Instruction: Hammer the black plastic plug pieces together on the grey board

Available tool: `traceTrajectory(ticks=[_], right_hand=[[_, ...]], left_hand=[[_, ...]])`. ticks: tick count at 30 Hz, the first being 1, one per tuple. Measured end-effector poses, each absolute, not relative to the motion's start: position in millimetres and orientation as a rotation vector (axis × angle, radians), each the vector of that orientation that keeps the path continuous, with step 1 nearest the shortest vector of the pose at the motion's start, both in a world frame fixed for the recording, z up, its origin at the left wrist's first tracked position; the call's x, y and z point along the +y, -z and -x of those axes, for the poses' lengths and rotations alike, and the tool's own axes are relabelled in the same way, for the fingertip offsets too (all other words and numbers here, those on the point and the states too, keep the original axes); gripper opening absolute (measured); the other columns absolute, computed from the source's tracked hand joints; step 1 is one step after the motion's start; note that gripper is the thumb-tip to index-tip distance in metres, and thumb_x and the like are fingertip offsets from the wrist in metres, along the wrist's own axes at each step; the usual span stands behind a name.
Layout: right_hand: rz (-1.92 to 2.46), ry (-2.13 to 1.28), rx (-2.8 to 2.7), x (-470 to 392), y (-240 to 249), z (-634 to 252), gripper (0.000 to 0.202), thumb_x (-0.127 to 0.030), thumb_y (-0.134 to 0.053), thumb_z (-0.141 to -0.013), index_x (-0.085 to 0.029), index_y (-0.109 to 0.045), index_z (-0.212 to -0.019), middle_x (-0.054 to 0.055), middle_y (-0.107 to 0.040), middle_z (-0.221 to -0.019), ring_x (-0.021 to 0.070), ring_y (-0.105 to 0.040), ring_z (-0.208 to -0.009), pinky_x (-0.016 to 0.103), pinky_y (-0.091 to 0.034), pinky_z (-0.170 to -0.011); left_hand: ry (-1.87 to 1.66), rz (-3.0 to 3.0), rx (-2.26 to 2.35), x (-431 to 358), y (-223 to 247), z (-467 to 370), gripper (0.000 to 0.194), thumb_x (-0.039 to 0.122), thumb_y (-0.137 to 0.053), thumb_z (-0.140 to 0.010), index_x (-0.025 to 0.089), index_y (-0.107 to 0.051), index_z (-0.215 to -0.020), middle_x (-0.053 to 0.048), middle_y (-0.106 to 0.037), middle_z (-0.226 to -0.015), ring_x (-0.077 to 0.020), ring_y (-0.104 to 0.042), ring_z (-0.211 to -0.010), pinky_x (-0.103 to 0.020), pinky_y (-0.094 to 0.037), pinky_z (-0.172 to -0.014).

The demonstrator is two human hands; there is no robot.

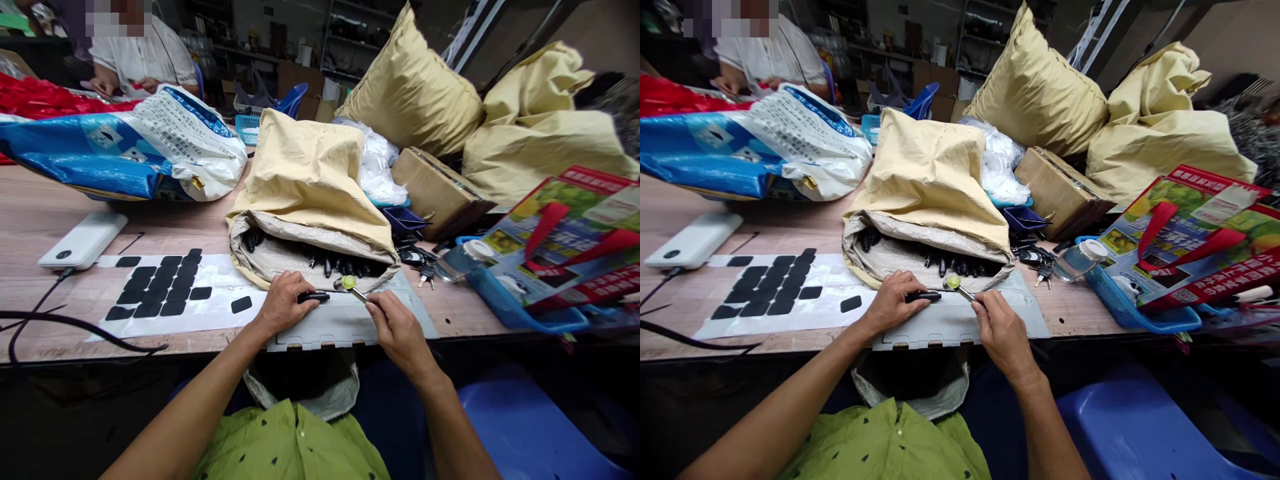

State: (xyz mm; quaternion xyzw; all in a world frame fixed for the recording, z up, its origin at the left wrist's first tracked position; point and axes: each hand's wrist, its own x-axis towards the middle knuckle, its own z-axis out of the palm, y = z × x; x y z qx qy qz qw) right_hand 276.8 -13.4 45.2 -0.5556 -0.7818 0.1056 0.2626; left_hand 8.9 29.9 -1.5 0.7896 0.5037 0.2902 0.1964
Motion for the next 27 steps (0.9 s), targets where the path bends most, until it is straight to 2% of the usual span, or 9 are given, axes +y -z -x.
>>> traceTrajectory(ticks=[4,9,14,19,23,27], right_hand=[[1.449,-0.325,-2.043,-26,-49,-249,0.027,-0.031,-0.044,-0.106,-0.026,-0.061,-0.127,0.007,-0.068,-0.111,0.0222,-0.065,-0.103,0.034,-0.051,-0.089],[1.492,-0.232,-1.977,-33,-49,-236,0.036,-0.029,-0.046,-0.106,-0.031,-0.061,-0.138,0.005,-0.068,-0.105,0.0195,-0.067,-0.093,0.030,-0.053,-0.082],[1.547,-0.220,-2.020,-32,-40,-234,0.036,-0.026,-0.046,-0.105,-0.031,-0.064,-0.136,0.005,-0.067,-0.097,0.0186,-0.067,-0.087,0.028,-0.052,-0.073],[1.535,-0.224,-1.979,-33,-42,-226,0.036,-0.028,-0.046,-0.106,-0.031,-0.064,-0.137,0.005,-0.067,-0.099,0.0192,-0.067,-0.089,0.029,-0.052,-0.077],[1.517,-0.236,-2.031,-36,-39,-218,0.036,-0.028,-0.045,-0.106,-0.031,-0.065,-0.135,0.005,-0.067,-0.095,0.0187,-0.067,-0.085,0.029,-0.051,-0.073],[1.564,-0.237,-2.002,-34,-35,-225,0.033,-0.030,-0.047,-0.105,-0.029,-0.067,-0.132,0.005,-0.068,-0.098,0.0199,-0.067,-0.090,0.030,-0.051,-0.077]], left_hand=[[-0.826,-2.205,1.434,31,4,-9,0.013,0.034,-0.077,-0.087,0.028,-0.080,-0.097,-0.003,-0.068,-0.091,-0.0231,-0.058,-0.095,-0.038,-0.038,-0.083],[-0.831,-2.185,1.415,32,3,-10,0.013,0.033,-0.077,-0.087,0.028,-0.081,-0.098,-0.002,-0.069,-0.092,-0.0223,-0.059,-0.094,-0.038,-0.038,-0.082],[-0.841,-2.161,1.422,32,0,-12,0.009,0.029,-0.080,-0.084,0.026,-0.081,-0.093,-0.002,-0.070,-0.091,-0.0225,-0.059,-0.095,-0.038,-0.037,-0.084],[-0.855,-2.144,1.427,31,0,-12,0.009,0.029,-0.080,-0.084,0.026,-0.080,-0.093,-0.001,-0.069,-0.090,-0.0224,-0.059,-0.095,-0.038,-0.038,-0.085],[-0.847,-2.132,1.420,31,-1,-11,0.006,0.030,-0.078,-0.085,0.025,-0.079,-0.088,-0.001,-0.067,-0.088,-0.0218,-0.058,-0.093,-0.037,-0.039,-0.084],[-0.873,-2.097,1.415,32,-1,-11,0.010,0.024,-0.078,-0.081,0.026,-0.079,-0.090,-0.001,-0.069,-0.088,-0.0218,-0.059,-0.093,-0.037,-0.040,-0.086]])
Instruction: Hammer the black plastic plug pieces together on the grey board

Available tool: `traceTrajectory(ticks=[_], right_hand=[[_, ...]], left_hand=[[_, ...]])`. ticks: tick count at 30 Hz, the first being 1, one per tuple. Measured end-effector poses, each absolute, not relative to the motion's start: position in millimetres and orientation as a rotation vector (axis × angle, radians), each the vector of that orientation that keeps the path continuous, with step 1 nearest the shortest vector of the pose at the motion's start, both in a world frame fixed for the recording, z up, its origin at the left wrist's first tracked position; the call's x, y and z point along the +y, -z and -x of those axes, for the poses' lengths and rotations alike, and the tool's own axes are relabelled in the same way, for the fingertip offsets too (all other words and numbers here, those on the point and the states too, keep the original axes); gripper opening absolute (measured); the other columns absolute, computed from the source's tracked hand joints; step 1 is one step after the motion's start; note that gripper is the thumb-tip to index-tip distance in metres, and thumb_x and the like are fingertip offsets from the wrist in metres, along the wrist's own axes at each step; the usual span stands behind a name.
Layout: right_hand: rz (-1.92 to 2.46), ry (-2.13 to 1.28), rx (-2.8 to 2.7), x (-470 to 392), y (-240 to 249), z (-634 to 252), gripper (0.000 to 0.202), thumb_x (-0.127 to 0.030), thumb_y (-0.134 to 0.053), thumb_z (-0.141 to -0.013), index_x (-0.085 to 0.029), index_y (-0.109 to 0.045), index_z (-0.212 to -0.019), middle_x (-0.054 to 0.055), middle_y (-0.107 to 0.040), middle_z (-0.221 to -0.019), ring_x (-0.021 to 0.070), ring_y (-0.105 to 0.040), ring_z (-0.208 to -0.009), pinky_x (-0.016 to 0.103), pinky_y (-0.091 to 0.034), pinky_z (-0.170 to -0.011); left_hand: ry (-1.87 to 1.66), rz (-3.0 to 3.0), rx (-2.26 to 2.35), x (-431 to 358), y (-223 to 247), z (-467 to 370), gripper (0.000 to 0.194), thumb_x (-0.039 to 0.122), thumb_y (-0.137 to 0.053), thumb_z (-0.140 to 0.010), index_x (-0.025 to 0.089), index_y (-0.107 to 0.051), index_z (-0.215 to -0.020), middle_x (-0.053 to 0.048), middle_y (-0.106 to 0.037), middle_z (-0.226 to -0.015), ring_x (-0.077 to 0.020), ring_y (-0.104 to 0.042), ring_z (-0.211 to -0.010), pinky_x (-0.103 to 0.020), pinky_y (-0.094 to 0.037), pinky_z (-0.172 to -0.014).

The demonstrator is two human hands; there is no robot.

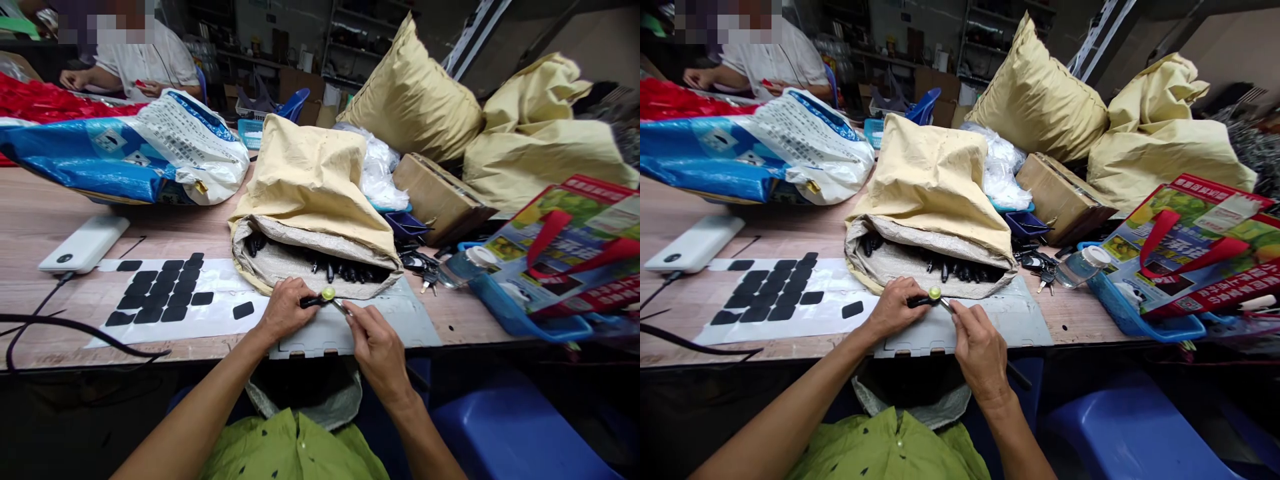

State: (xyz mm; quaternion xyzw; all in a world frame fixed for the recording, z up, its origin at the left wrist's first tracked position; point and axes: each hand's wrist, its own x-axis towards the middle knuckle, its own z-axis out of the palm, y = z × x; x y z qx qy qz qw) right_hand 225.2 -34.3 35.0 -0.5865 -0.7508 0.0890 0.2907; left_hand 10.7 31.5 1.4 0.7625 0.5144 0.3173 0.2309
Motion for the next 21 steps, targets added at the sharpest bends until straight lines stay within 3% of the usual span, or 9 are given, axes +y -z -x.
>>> traceTrajectory(ticks=[7,11,16,21], right_hand=[[1.619,0.019,-2.012,-11,-21,-283,0.027,-0.032,-0.052,-0.103,-0.028,-0.071,-0.122,0.005,-0.068,-0.098,0.0203,-0.064,-0.090,0.031,-0.047,-0.077],[1.560,0.173,-2.138,3,-6,-308,0.023,-0.027,-0.056,-0.100,-0.026,-0.074,-0.113,0.006,-0.066,-0.093,0.0236,-0.058,-0.092,0.037,-0.045,-0.084],[1.478,0.144,-2.113,4,-25,-283,0.028,-0.027,-0.061,-0.096,-0.025,-0.069,-0.123,0.008,-0.065,-0.108,0.0259,-0.055,-0.104,0.040,-0.042,-0.090],[1.308,-0.006,-2.361,7,-51,-232,0.035,-0.042,-0.070,-0.093,-0.025,-0.065,-0.124,0.007,-0.066,-0.109,0.0262,-0.053,-0.105,0.041,-0.038,-0.093]], left_hand=[[-0.826,-2.055,1.366,34,0,-6,0.010,0.028,-0.071,-0.089,0.026,-0.078,-0.095,-0.001,-0.071,-0.093,-0.0231,-0.060,-0.097,-0.039,-0.038,-0.088],[-0.811,-2.071,1.330,34,2,-3,0.015,0.033,-0.064,-0.095,0.026,-0.076,-0.098,-0.001,-0.069,-0.095,-0.0228,-0.059,-0.098,-0.040,-0.037,-0.088],[-0.823,-2.111,1.311,33,2,-2,0.020,0.036,-0.058,-0.099,0.025,-0.074,-0.102,-0.002,-0.067,-0.097,-0.0222,-0.057,-0.099,-0.040,-0.036,-0.089],[-0.867,-2.249,1.278,27,0,-4,0.020,0.036,-0.056,-0.101,0.025,-0.072,-0.106,-0.003,-0.068,-0.100,-0.0234,-0.053,-0.100,-0.041,-0.035,-0.090]])
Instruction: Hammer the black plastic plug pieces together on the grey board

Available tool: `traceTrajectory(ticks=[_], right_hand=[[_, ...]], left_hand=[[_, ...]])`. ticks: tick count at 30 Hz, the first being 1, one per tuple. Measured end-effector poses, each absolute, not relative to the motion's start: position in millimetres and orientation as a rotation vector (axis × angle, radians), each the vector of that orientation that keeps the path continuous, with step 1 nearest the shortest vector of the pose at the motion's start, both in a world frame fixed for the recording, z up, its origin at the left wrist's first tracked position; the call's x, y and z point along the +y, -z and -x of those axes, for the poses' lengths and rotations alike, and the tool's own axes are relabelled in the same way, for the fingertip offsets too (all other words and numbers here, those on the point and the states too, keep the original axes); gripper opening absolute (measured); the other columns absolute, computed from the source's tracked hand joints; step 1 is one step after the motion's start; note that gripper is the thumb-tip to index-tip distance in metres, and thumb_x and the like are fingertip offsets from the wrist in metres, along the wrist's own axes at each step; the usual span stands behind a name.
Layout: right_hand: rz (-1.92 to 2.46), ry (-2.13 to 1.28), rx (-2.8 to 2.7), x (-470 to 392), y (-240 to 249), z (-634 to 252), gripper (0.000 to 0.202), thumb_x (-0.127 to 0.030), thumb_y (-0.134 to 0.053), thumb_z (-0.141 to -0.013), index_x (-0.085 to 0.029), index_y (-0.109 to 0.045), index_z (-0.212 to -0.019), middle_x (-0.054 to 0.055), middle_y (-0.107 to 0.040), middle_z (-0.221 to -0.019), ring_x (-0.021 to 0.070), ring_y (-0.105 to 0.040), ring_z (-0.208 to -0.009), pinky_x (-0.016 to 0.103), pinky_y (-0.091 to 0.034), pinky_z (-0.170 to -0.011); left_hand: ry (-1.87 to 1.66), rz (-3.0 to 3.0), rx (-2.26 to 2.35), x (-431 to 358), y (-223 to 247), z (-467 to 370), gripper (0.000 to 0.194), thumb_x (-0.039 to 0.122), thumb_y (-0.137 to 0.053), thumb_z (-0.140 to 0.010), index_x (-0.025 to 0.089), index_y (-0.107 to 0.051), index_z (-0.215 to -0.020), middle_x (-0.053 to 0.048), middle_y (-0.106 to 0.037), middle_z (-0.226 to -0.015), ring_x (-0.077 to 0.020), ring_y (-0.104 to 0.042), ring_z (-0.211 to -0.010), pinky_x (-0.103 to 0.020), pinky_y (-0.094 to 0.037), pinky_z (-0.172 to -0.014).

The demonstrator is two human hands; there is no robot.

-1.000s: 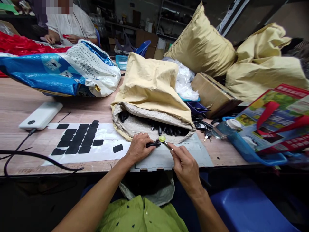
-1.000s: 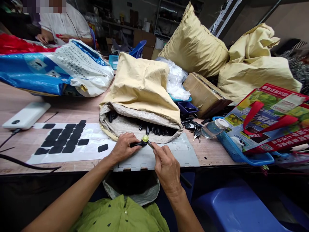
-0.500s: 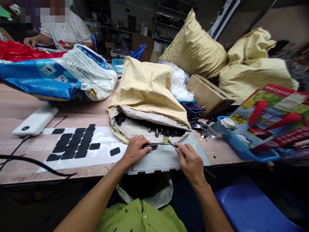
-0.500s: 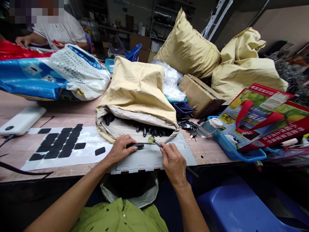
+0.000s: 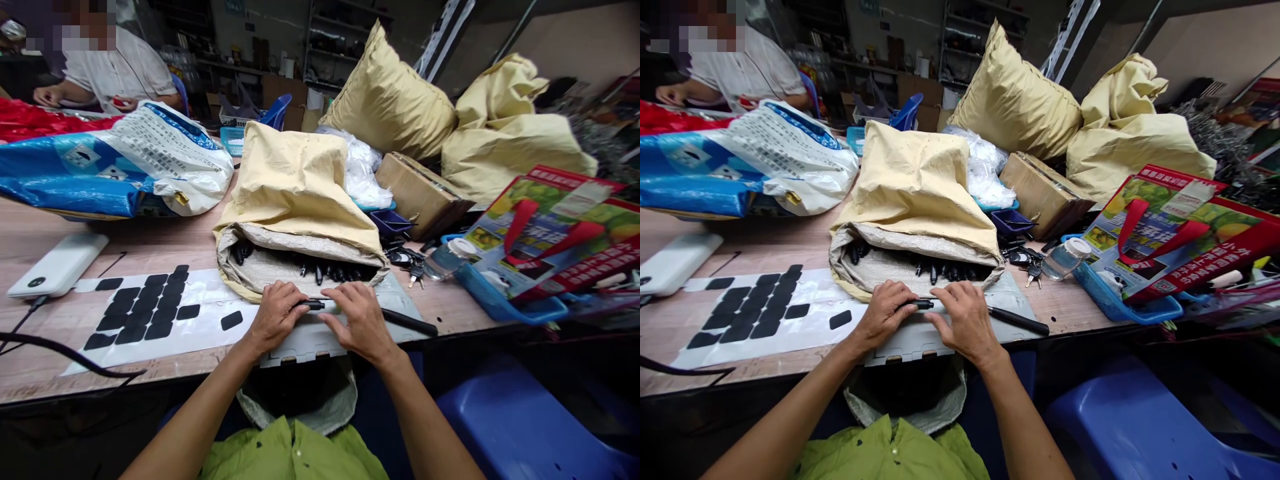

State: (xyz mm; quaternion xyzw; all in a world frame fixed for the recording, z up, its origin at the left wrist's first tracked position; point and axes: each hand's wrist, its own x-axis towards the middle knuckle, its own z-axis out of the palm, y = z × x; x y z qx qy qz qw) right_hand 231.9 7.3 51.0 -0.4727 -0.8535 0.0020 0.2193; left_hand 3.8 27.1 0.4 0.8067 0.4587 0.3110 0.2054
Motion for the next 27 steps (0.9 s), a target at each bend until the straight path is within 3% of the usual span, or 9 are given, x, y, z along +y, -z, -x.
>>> traceTrajectory(ticks=[3,10,15,20,27], right_hand=[[1.271,0.008,-2.483,13,-52,-218,0.026,-0.045,-0.068,-0.094,-0.024,-0.068,-0.110,0.007,-0.066,-0.101,0.0256,-0.051,-0.100,0.041,-0.036,-0.089],[1.248,0.036,-2.532,16,-44,-212,0.015,-0.035,-0.065,-0.096,-0.021,-0.065,-0.095,0.006,-0.064,-0.093,0.0233,-0.048,-0.092,0.039,-0.032,-0.082],[1.209,-0.048,-2.475,15,-36,-199,0.015,-0.027,-0.065,-0.095,-0.020,-0.060,-0.083,0.005,-0.062,-0.088,0.0231,-0.046,-0.091,0.038,-0.032,-0.081],[1.225,-0.091,-2.402,16,-35,-192,0.010,-0.025,-0.066,-0.093,-0.019,-0.062,-0.086,0.005,-0.063,-0.087,0.0227,-0.047,-0.091,0.038,-0.033,-0.081],[1.286,-0.146,-2.315,7,-44,-206,0.024,-0.043,-0.072,-0.090,-0.022,-0.066,-0.100,0.005,-0.066,-0.092,0.0244,-0.051,-0.095,0.039,-0.035,-0.087]], left_hand=[[-0.881,-2.303,1.262,24,-3,-5,0.018,0.033,-0.055,-0.101,0.024,-0.070,-0.105,-0.004,-0.068,-0.102,-0.0237,-0.052,-0.101,-0.041,-0.034,-0.091],[-0.838,-2.344,1.201,23,-4,-7,0.021,0.029,-0.050,-0.102,0.025,-0.068,-0.111,-0.003,-0.071,-0.100,-0.0237,-0.053,-0.100,-0.042,-0.032,-0.092],[-0.853,-2.364,1.306,21,-3,-7,0.015,0.020,-0.056,-0.094,0.024,-0.069,-0.100,-0.003,-0.070,-0.090,-0.0251,-0.052,-0.098,-0.045,-0.030,-0.092],[-0.921,-2.333,1.346,20,-2,-6,0.014,0.019,-0.054,-0.094,0.023,-0.067,-0.098,-0.003,-0.070,-0.092,-0.0251,-0.052,-0.098,-0.045,-0.031,-0.090],[-0.958,-2.276,1.305,21,-2,-6,0.017,0.024,-0.050,-0.099,0.024,-0.066,-0.105,-0.003,-0.070,-0.095,-0.0243,-0.052,-0.098,-0.043,-0.033,-0.091]])
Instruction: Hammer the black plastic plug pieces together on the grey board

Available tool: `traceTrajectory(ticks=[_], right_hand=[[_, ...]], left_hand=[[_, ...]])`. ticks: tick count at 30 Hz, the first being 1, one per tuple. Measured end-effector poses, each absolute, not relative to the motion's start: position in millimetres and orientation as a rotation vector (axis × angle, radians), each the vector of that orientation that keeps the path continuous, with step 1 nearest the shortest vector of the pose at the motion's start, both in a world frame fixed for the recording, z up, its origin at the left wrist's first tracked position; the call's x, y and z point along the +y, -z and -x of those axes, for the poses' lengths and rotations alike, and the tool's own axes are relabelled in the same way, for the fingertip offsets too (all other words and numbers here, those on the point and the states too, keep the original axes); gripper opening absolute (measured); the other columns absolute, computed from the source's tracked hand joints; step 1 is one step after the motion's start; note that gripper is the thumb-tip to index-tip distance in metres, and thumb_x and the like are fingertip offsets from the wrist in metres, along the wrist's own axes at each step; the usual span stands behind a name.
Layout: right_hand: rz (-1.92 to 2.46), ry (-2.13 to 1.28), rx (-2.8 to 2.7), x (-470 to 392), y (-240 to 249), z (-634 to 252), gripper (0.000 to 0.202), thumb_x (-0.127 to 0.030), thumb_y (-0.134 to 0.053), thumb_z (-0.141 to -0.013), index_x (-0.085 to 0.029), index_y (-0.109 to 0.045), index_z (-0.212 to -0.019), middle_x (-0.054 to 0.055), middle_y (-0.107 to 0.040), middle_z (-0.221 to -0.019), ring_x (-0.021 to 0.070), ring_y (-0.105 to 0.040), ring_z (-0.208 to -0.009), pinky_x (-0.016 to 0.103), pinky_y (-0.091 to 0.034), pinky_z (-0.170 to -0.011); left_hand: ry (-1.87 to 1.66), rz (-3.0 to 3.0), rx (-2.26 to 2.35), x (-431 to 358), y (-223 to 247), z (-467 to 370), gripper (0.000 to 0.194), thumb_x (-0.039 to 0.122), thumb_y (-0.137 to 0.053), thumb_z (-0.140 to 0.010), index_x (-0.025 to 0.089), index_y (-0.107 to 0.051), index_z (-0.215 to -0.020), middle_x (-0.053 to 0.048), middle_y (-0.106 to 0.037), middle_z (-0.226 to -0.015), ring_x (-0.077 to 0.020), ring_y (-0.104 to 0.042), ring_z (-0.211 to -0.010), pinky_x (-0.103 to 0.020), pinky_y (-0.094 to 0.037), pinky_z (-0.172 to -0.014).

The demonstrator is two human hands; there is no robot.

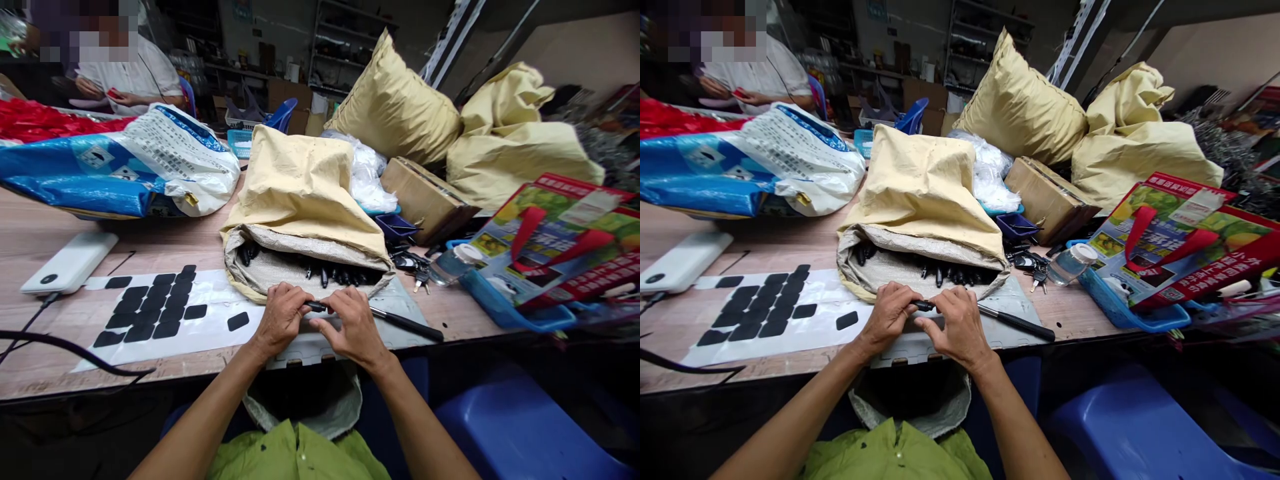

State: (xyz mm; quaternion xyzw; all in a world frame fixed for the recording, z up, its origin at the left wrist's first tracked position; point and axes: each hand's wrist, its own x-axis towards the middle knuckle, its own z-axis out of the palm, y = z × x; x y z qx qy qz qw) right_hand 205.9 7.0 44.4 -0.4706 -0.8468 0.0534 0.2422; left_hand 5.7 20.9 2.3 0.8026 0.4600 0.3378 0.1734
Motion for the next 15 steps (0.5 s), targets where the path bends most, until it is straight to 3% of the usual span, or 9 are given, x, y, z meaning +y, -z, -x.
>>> traceTrajectory(ticks=[10,15], right_hand=[[1.306,-0.176,-2.218,2,-27,-207,0.023,-0.041,-0.071,-0.090,-0.021,-0.064,-0.100,0.005,-0.066,-0.095,0.0245,-0.052,-0.096,0.039,-0.036,-0.087],[1.277,-0.200,-2.194,1,-20,-206,0.024,-0.043,-0.063,-0.097,-0.022,-0.066,-0.107,0.006,-0.066,-0.096,0.0241,-0.052,-0.097,0.040,-0.035,-0.091]], left_hand=[[-0.953,-2.244,1.247,21,-4,-4,0.014,0.026,-0.057,-0.097,0.025,-0.067,-0.107,-0.002,-0.071,-0.101,-0.0247,-0.052,-0.101,-0.042,-0.033,-0.093],[-0.938,-2.224,1.236,20,-6,-5,0.012,0.025,-0.064,-0.093,0.025,-0.068,-0.104,-0.003,-0.072,-0.103,-0.0252,-0.052,-0.104,-0.043,-0.034,-0.096]])
